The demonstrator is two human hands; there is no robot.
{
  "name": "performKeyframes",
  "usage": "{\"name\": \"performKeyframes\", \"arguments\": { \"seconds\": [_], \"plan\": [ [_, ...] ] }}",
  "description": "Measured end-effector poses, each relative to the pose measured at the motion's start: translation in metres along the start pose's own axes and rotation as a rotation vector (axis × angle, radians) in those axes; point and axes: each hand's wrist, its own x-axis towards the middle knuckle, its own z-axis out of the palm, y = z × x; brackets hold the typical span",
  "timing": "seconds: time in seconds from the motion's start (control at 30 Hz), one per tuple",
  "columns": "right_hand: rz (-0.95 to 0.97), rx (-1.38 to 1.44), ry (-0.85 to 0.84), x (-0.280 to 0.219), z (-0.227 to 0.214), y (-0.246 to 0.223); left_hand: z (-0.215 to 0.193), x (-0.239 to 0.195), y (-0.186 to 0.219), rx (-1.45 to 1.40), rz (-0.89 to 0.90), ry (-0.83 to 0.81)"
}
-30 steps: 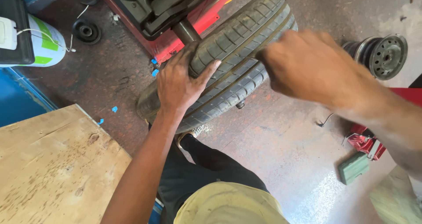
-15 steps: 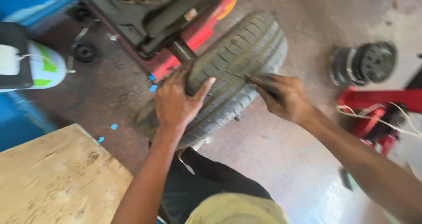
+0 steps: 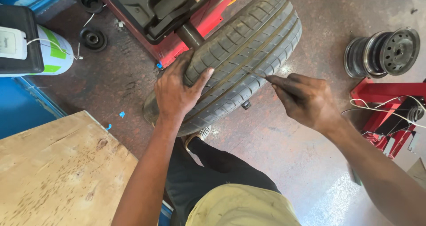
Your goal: The person uses a screwdriver to repeatedly poke and scrape the surface of a tire mounted on a red machine. The person holds the tire steady with one hand while working the tool into the tread grooves with the other.
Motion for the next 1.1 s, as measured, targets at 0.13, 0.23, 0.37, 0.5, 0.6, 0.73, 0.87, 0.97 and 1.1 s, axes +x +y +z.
{"name": "performKeyframes", "arguments": {
  "seconds": [0.13,0.23,0.37,0.5,0.6,0.73,0.87,0.97,1.1],
  "plan": [
    [0.058,0.024,-0.017,0.005,0.006,-0.004,0.001,0.000,-0.001,-0.005,-0.006,-0.010],
    [0.039,0.023,-0.072,0.015,0.005,-0.004,0.002,0.001,-0.002,-0.006,-0.006,-0.015],
    [0.024,0.012,-0.112,0.025,0.000,-0.006,0.006,0.000,-0.006,0.001,0.004,-0.008],
    [0.012,0.097,-0.176,0.035,0.004,-0.015,0.002,-0.011,-0.024,-0.094,-0.021,-0.025],
    [-0.068,0.037,-0.166,0.041,0.008,-0.016,-0.012,-0.022,-0.046,-0.179,-0.003,-0.059],
    [-0.143,0.053,0.070,0.020,0.011,0.001,-0.022,-0.047,-0.062,-0.208,-0.084,-0.119],
    [0.271,0.065,0.125,0.003,0.006,0.029,-0.009,-0.036,-0.037,0.047,-0.095,-0.094],
    [0.368,0.071,0.135,-0.007,0.000,0.037,0.024,-0.009,0.001,0.177,-0.012,-0.019],
    [0.390,0.079,0.093,-0.005,-0.010,0.022,0.025,0.007,0.015,0.172,0.019,-0.022]
  ]
}}
